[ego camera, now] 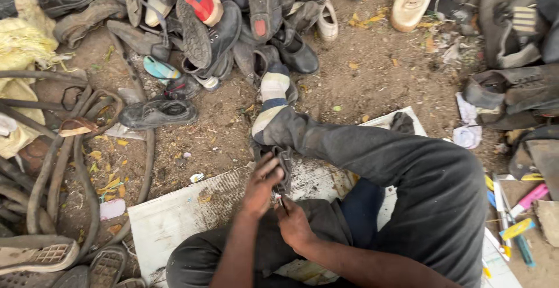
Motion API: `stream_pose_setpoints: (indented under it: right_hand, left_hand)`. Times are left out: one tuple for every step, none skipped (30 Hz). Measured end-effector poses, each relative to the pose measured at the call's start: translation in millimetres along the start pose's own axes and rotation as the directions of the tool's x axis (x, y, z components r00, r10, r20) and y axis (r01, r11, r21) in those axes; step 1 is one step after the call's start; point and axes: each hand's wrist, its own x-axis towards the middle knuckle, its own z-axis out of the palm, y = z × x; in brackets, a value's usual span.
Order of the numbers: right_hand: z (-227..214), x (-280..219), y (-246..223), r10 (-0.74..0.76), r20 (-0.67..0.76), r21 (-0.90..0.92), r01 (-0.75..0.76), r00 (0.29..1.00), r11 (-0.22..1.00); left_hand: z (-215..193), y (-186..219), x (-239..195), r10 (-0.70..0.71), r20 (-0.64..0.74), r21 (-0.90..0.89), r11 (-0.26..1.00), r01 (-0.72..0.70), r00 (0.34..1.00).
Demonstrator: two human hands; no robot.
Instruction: The person sits on the ground and uses a knife to scrape and clean the sole and edges of a shoe. They repeatedly scrape the shoe's surface, turn it over to access different areas, and work on the sole and upper parts.
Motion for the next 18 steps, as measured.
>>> stream_pose_setpoints:
  right_hand:
    - [-3,4,-2,0.074,0.064,0.029,-0.076,0.995,0.997]
    - [-7,8,-6,0.050,0.073,0.056,-0.054,0.996,0.997]
    - [-10,8,-9,0.023,0.080,0.088,-0.030,0.997,0.996]
    - [-12,7,-13,-0.004,0.086,0.119,-0.006,0.996,0.993]
    - [-14,-2,-11,0.049,0.083,0.131,-0.060,0.995,0.990]
    - [-16,-11,-10,0.102,0.081,0.144,-0.113,0.991,0.983]
    - [-17,-18,-10,0.152,0.084,0.154,-0.164,0.985,0.974]
    - [-18,-27,-10,0.110,0.063,0.172,-0.119,0.992,0.978]
    - [-19,-33,-9,0.068,0.040,0.187,-0.074,0.997,0.980]
    - [-21,-39,-9,0.026,0.016,0.202,-0.028,1.000,0.979]
    - [-23,-39,-11,0.077,0.028,0.182,-0.081,0.997,0.980]
    - [-25,-36,-13,0.129,0.039,0.161,-0.134,0.991,0.978]
    - [-28,-31,-16,0.183,0.045,0.137,-0.187,0.982,0.973]
    - [-31,-23,-20,0.132,0.003,0.096,-0.131,0.991,0.987]
    - [-31,-18,-21,0.090,-0.032,0.056,-0.088,0.995,0.995]
    - [-30,-11,-23,0.047,-0.066,0.013,-0.046,0.997,0.999]
    - [-27,-5,-25,0.121,-0.075,0.102,-0.113,0.990,0.988]
    - [-24,-2,-27,0.195,-0.078,0.191,-0.178,0.978,0.965]
  left_hand:
    - [-4,12,-5,0.076,0.154,0.391,0.911,-0.131,0.985]
    - [-7,25,-10,0.079,0.319,0.692,0.662,-0.289,0.944]
    - [-10,36,-12,0.009,0.464,0.845,0.295,-0.446,0.886]
    - [-10,46,-11,0.077,0.512,0.845,0.135,-0.518,0.856]
    - [-9,51,-13,0.126,0.562,0.825,-0.025,-0.564,0.817]
    - [-6,53,-14,0.165,0.615,0.787,-0.187,-0.588,0.771]
    - [-4,54,-12,0.105,0.619,0.782,-0.175,-0.598,0.778]
    - [-1,54,-8,0.045,0.622,0.777,-0.163,-0.609,0.782]
    - [2,53,-5,-0.014,0.625,0.770,-0.148,-0.620,0.780]
    - [4,51,-2,0.059,0.640,0.767,-0.091,-0.635,0.766]
    - [9,49,4,0.136,0.655,0.753,-0.036,-0.657,0.743]
    - [12,46,11,0.212,0.663,0.732,0.019,-0.681,0.718]
    - [17,43,17,0.262,0.653,0.724,0.060,-0.688,0.710]
    - [21,38,23,0.311,0.640,0.713,0.102,-0.694,0.703]
    - [24,31,24,0.348,0.621,0.703,0.148,-0.695,0.702]
    - [28,25,28,0.337,0.588,0.731,0.168,-0.661,0.735]
    - [30,21,31,0.324,0.550,0.762,0.182,-0.621,0.770]
    - [32,17,31,0.309,0.511,0.791,0.196,-0.579,0.802]
